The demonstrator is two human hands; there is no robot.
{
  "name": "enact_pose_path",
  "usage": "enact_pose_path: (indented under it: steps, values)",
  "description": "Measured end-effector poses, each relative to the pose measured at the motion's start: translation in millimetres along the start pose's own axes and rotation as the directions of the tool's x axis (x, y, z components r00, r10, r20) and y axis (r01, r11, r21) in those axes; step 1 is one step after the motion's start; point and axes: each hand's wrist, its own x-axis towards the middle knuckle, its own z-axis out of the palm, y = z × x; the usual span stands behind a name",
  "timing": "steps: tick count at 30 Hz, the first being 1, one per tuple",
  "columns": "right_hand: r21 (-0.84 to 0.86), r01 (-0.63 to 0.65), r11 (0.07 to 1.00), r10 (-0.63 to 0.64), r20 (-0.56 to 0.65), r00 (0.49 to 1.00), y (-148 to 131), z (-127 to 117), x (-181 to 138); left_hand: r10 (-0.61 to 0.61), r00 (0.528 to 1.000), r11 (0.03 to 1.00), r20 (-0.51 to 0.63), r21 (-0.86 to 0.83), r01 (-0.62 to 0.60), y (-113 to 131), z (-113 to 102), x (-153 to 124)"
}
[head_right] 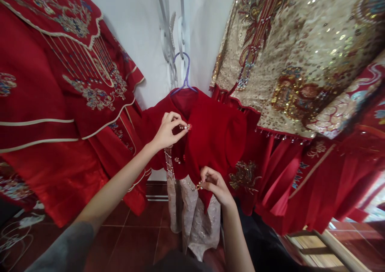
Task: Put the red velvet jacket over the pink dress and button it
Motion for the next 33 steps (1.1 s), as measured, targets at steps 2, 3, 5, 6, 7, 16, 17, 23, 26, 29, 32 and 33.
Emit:
enact_pose_path:
  steps: [2, 3, 5, 6, 7, 16, 17, 23, 26, 29, 32, 33]
  values:
    - [-0.005, 0.013, 1.0, -0.013, 0.016, 1.0, 0.2, -3.1, -2.1, 0.03, 0.999, 0.998, 0.032, -0.062, -0.028, -2.4, -8.8, 3.6]
    - [0.007, 0.021, 1.0, -0.021, 0.025, 0.999, -0.9, -4.6, -2.9, 0.046, 0.998, 0.996, 0.053, -0.079, -0.042, -3.7, -12.5, 5.1]
    - [0.038, 0.011, 0.999, -0.015, 0.123, 0.992, -6.1, -6.9, -3.9, 0.077, 0.993, 0.992, 0.089, -0.108, -0.067, -6.2, -17.5, 7.9]
    - [0.038, -0.018, 0.999, 0.009, 0.221, 0.975, -10.4, -7.5, -3.9, 0.092, 0.99, 0.989, 0.103, -0.124, -0.079, -7.2, -18.8, 9.3]
    - [0.015, -0.054, 0.998, 0.046, 0.332, 0.942, -15.9, -7.3, -3.3, 0.105, 0.988, 0.986, 0.115, -0.138, -0.089, -7.9, -19.3, 10.7]
    - [-0.446, 0.084, 0.891, 0.176, 0.509, 0.843, -78.9, 18.5, 24.1, 0.235, 0.957, 0.972, 0.171, -0.071, -0.226, -11.6, -19.4, 21.7]
    - [-0.455, 0.102, 0.885, 0.166, 0.511, 0.843, -83.6, 21.4, 28.4, 0.252, 0.951, 0.968, 0.177, -0.047, -0.247, -12.9, -19.8, 21.9]
    - [-0.409, 0.205, 0.889, -0.123, 0.217, 0.968, -98.6, 34.6, 68.3, 0.269, 0.944, 0.936, 0.193, 0.177, -0.303, -12.3, -23.4, 17.5]
    - [-0.422, 0.284, 0.861, -0.322, -0.021, 0.946, -105.0, 42.7, 93.3, 0.145, 0.979, 0.936, 0.146, 0.301, -0.184, -7.7, -23.8, 13.1]
    - [-0.583, 0.365, 0.726, -0.478, -0.045, 0.877, -111.7, 54.7, 110.0, -0.015, 0.998, 0.929, 0.068, 0.369, -0.011, -3.8, -21.1, 8.4]
    - [-0.692, 0.34, 0.637, -0.43, 0.046, 0.901, -115.0, 66.7, 117.5, -0.135, 0.99, 0.917, -0.027, 0.375, 0.135, -1.7, -17.0, 5.7]
    - [-0.723, 0.282, 0.631, -0.361, 0.049, 0.931, -115.3, 69.4, 118.7, -0.177, 0.983, 0.907, -0.049, 0.381, 0.182, -1.7, -16.0, 5.5]
